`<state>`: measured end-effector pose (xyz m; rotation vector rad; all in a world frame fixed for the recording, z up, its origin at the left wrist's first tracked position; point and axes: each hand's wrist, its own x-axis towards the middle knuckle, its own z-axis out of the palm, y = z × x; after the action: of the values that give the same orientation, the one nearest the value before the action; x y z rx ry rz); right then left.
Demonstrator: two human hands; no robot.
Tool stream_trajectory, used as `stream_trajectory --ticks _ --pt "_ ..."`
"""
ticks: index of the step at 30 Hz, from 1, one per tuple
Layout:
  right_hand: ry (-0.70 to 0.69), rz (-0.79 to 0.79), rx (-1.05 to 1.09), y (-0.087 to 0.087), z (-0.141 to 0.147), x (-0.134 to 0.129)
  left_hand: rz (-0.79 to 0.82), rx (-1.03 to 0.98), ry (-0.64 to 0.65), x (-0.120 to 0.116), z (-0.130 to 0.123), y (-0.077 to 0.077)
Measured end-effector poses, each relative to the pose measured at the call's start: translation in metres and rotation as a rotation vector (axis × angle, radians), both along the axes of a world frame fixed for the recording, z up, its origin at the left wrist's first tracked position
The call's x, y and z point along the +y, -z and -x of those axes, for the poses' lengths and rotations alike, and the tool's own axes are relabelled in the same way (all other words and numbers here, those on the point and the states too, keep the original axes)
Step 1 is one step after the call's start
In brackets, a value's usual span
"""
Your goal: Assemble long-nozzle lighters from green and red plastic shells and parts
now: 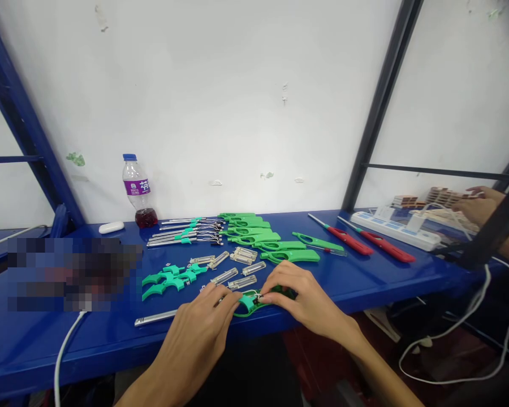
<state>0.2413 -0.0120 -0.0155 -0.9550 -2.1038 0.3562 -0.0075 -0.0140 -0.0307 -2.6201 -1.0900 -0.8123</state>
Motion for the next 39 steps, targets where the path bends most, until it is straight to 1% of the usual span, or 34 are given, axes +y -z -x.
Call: stream_trajectory --ticks 6,10,14,20,24,27,30,33,36,39 --pt "0.022 0.104 0.082 -0.001 0.002 0.001 -0.101 -0.148 0.089 0.003 -0.001 0.01" --pt "0.062 0.172 0.116 -0.002 0.005 0.002 -0.212 -0.213 0.076 0.003 -0.004 0.012" --pt "0.086 0.198 0.152 -0.003 0.006 0.002 -0.254 -0.26 0.062 0.004 -0.009 0.014" --pt "0.105 0.225 0.283 0.001 0.011 0.0 -0.281 -0.282 0.056 0.004 -0.012 0.017" --pt "0.122 0.288 0.332 0.003 0.013 0.001 -0.305 -0.277 0.061 0.006 -0.011 0.018" --pt "0.136 0.342 0.326 0.002 0.012 0.001 -0.312 -0.256 0.068 0.006 -0.009 0.018" --pt "0.13 0.339 0.291 0.0 0.01 0.001 -0.293 -0.223 0.07 0.006 -0.007 0.016" --pt "0.124 0.327 0.3 0.0 0.009 0.002 -0.205 -0.163 0.049 0.007 -0.005 0.01" --pt "0.095 0.342 0.316 0.002 0.009 0.003 -0.124 -0.096 0.002 0.008 -0.004 0.003" --pt "0.087 0.309 0.259 0.0 0.009 0.002 -0.07 -0.057 -0.012 0.01 -0.003 -0.002"
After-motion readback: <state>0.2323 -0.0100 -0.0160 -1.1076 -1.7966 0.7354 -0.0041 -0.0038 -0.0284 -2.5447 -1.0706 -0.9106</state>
